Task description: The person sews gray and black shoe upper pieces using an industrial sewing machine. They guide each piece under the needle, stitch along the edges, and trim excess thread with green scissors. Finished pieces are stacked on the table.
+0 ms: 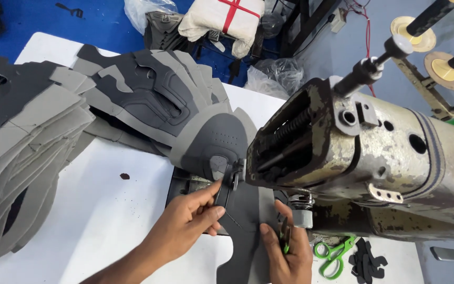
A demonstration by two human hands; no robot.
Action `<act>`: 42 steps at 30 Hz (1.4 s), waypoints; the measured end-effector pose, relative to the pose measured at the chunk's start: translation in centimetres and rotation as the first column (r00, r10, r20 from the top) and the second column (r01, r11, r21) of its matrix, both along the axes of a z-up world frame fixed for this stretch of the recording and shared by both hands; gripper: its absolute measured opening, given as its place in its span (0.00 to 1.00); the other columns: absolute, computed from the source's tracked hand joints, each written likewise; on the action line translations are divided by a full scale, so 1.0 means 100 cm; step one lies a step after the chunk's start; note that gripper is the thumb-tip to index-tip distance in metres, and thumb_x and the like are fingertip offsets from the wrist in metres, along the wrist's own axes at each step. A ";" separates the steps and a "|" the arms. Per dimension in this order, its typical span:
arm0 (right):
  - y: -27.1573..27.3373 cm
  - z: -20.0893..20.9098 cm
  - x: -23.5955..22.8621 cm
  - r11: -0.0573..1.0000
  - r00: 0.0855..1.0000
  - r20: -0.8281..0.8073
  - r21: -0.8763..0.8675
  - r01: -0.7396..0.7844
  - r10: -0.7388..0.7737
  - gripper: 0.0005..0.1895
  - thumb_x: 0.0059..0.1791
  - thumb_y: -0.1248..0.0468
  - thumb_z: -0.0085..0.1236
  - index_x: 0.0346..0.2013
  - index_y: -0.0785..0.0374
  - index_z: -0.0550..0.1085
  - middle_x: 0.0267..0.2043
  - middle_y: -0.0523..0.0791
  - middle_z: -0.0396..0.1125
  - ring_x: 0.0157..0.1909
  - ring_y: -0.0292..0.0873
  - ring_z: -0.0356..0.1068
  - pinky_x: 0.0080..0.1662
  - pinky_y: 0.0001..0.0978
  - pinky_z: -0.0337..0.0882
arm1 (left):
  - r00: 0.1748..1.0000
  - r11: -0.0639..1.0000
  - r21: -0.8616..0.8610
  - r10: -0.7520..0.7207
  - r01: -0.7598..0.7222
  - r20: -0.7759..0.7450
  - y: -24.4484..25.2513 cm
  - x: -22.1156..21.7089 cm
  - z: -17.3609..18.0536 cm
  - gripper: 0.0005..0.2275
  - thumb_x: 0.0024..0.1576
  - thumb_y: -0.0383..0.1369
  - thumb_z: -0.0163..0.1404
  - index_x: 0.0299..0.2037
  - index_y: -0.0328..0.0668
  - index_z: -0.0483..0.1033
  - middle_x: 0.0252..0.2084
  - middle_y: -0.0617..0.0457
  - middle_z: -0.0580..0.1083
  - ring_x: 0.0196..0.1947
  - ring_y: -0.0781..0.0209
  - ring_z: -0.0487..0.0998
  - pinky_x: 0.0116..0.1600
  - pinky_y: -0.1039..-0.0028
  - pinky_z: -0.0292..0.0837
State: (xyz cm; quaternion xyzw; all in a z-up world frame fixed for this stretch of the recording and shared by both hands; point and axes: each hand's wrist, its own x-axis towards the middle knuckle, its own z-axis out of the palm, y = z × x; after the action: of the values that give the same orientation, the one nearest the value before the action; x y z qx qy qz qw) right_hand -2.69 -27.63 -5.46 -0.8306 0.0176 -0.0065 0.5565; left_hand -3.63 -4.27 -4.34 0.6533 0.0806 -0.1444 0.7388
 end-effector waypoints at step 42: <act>0.027 -0.007 0.049 0.968 0.961 -0.278 0.237 0.077 -0.009 0.12 0.50 0.57 0.63 0.38 0.63 0.79 0.27 0.36 0.61 0.25 0.31 0.54 0.28 0.26 0.55 | 0.970 0.852 0.505 -0.220 0.139 0.103 0.024 0.038 0.040 0.35 0.58 0.34 0.53 0.77 0.46 0.50 0.25 0.47 0.70 0.23 0.57 0.69 0.35 0.68 0.69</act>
State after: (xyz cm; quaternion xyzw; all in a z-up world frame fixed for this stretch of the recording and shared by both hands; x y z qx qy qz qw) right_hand 2.20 -24.94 -6.12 -0.7476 0.1135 0.0989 0.6469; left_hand 0.21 -1.91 -0.31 0.8345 -0.0051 -0.1354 0.5342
